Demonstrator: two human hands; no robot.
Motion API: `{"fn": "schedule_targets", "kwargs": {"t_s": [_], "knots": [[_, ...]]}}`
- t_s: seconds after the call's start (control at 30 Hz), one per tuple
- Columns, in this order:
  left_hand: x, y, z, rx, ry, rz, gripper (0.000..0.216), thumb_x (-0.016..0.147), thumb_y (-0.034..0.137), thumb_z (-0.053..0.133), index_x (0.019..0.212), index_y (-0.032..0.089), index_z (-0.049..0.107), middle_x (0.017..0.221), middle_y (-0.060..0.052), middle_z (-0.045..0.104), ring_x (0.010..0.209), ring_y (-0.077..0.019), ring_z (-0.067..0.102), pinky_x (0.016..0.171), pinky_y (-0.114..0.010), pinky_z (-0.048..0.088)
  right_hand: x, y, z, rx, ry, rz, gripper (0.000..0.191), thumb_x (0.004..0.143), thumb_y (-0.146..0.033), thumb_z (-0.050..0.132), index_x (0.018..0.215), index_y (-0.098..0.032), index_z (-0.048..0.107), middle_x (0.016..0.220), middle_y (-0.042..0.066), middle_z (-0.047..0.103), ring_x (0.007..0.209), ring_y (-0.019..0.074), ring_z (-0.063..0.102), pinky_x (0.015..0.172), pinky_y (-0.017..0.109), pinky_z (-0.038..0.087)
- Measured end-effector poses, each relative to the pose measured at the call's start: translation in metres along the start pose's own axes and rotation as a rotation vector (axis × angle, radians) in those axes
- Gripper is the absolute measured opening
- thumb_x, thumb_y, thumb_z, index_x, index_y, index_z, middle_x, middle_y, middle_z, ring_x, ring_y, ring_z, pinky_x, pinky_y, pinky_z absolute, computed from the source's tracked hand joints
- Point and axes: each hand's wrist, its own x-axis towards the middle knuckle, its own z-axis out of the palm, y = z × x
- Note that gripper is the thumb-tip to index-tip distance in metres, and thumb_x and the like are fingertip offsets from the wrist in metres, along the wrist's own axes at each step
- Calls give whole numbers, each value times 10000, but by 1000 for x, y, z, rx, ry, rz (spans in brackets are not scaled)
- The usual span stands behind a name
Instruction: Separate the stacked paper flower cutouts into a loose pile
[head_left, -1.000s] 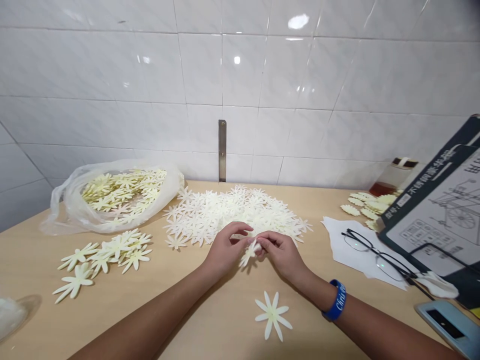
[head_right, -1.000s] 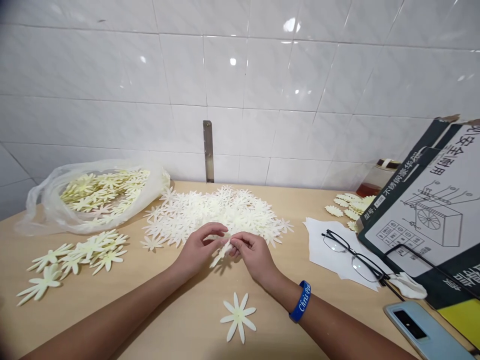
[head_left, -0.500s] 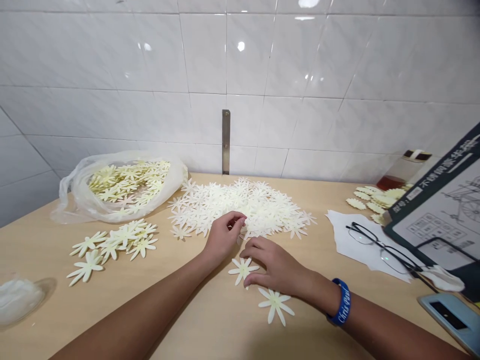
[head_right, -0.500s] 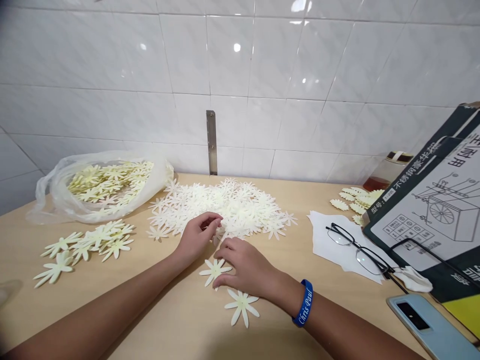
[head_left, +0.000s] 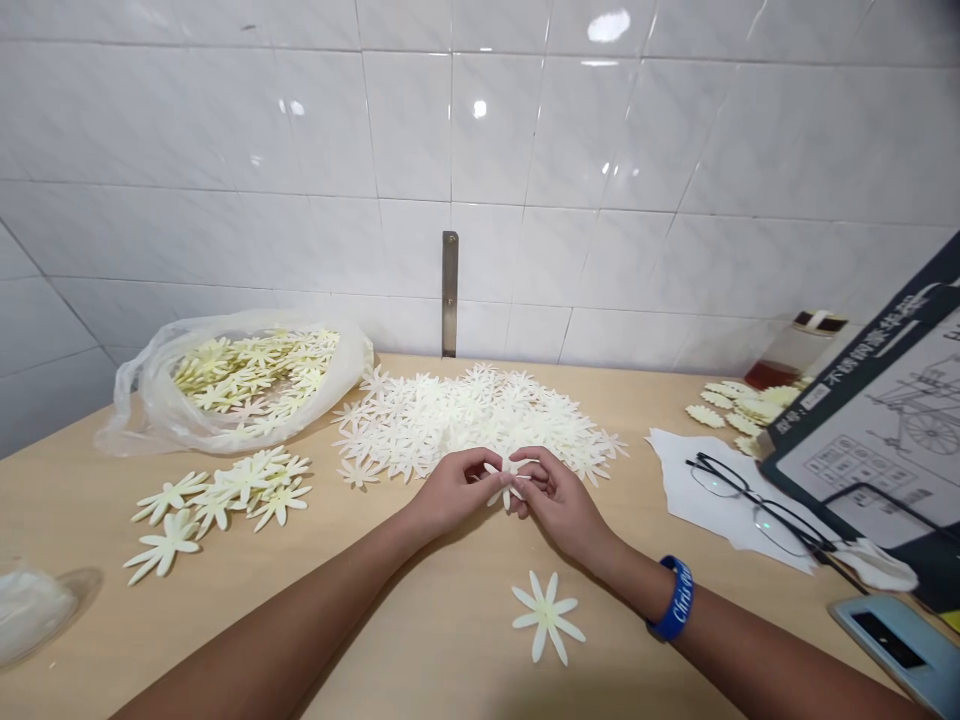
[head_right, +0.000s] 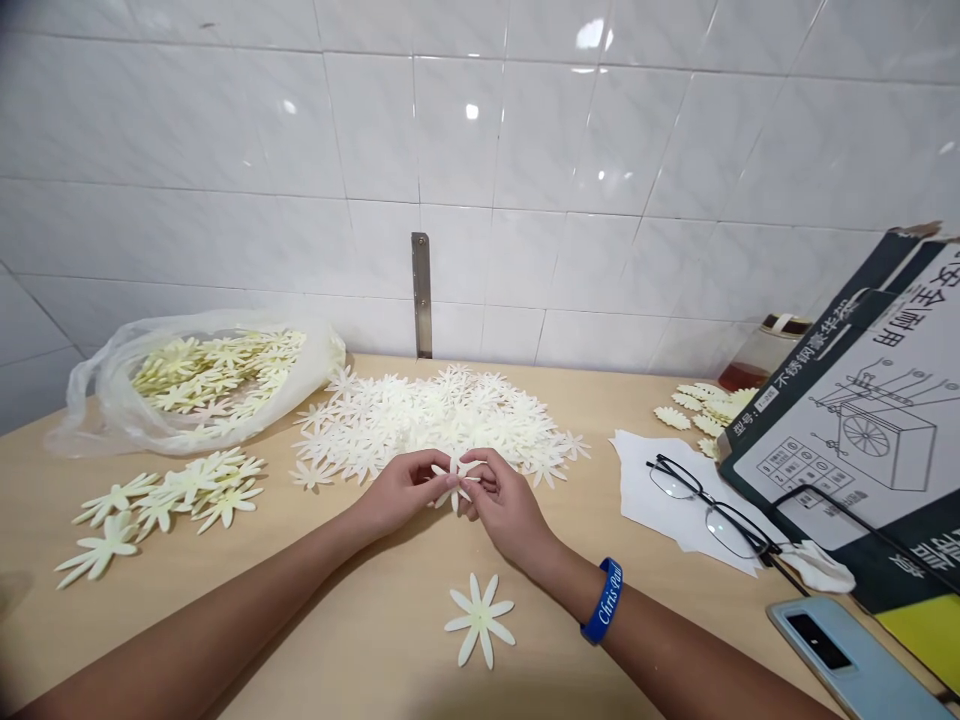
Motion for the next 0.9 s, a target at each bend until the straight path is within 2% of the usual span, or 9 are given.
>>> {"fn": "schedule_targets", "kwargs": {"t_s": [0.1, 0.23, 0.3, 0.37, 0.43, 0.57, 0.73, 0.8, 0.9], "knots": [[-1, -1, -1, 14, 54, 1, 196, 823, 367, 556, 812, 178, 606, 598, 27, 564, 580, -125, 522, 583, -231, 402, 1, -1, 1, 31, -48, 19, 299, 882, -387, 561, 1137, -233, 538, 766, 5, 637, 718, 158, 614, 650, 287, 485], [-3, -1, -1, 55, 36, 68, 208, 863, 341, 500, 950, 189, 613, 742, 5, 596, 666, -130, 535, 639, -235, 423, 2, -3, -1, 61, -36, 49, 307, 887, -428, 556, 1112, -219, 562, 693, -15, 596, 637, 136, 578, 601, 270, 463], [-4, 0, -1, 78, 38, 90, 247, 868, 335, 503, 1051, 201, 600, 814, -6, 586, 721, -135, 539, 672, -239, 432, 4, -4, -3, 71, -28, 70, 308, 876, -464, 562, 1045, -207, 588, 636, -26, 570, 588, 129, 551, 574, 266, 452], [-2, -1, -1, 63, 76, 79, 276, 853, 330, 535, 1097, 206, 570, 801, 4, 553, 706, -129, 534, 664, -238, 432, 5, -5, -4, 67, -43, 77, 294, 852, -481, 592, 906, -192, 610, 611, -25, 556, 563, 122, 529, 563, 263, 439], [0, -2, 0, 8, 129, 44, 271, 829, 322, 570, 1071, 202, 551, 760, 25, 518, 633, -112, 520, 622, -234, 425, 5, -6, -5, 59, -73, 77, 298, 831, -478, 623, 792, -184, 601, 638, -11, 572, 557, 113, 513, 561, 262, 428], [2, -5, -1, -6, 166, 21, 199, 814, 308, 586, 980, 198, 590, 749, 33, 526, 561, -88, 500, 589, -234, 409, 4, -10, -5, 54, -148, 97, 293, 841, -457, 616, 781, -170, 615, 756, 27, 624, 605, 112, 518, 606, 271, 432], [0, -5, -1, 53, 159, 55, 251, 813, 286, 589, 1056, 220, 590, 734, 33, 576, 563, -92, 499, 587, -235, 415, 6, -7, -6, 30, -147, 126, 324, 843, -446, 611, 696, -158, 594, 663, 19, 616, 554, 101, 493, 563, 252, 404], [-2, -3, 0, 54, 125, 81, 197, 840, 291, 553, 1013, 206, 596, 742, 17, 600, 596, -103, 529, 609, -239, 435, 8, -3, -6, 29, -109, 141, 355, 838, -459, 610, 651, -158, 581, 600, 9, 591, 518, 98, 481, 529, 245, 391], [-3, -1, 1, 94, 33, 120, 201, 855, 296, 535, 985, 197, 653, 911, -45, 655, 784, -143, 596, 691, -247, 464, 9, -1, -5, 30, -52, 160, 381, 820, -488, 619, 626, -165, 569, 539, -8, 558, 469, 90, 456, 477, 234, 358]]}}
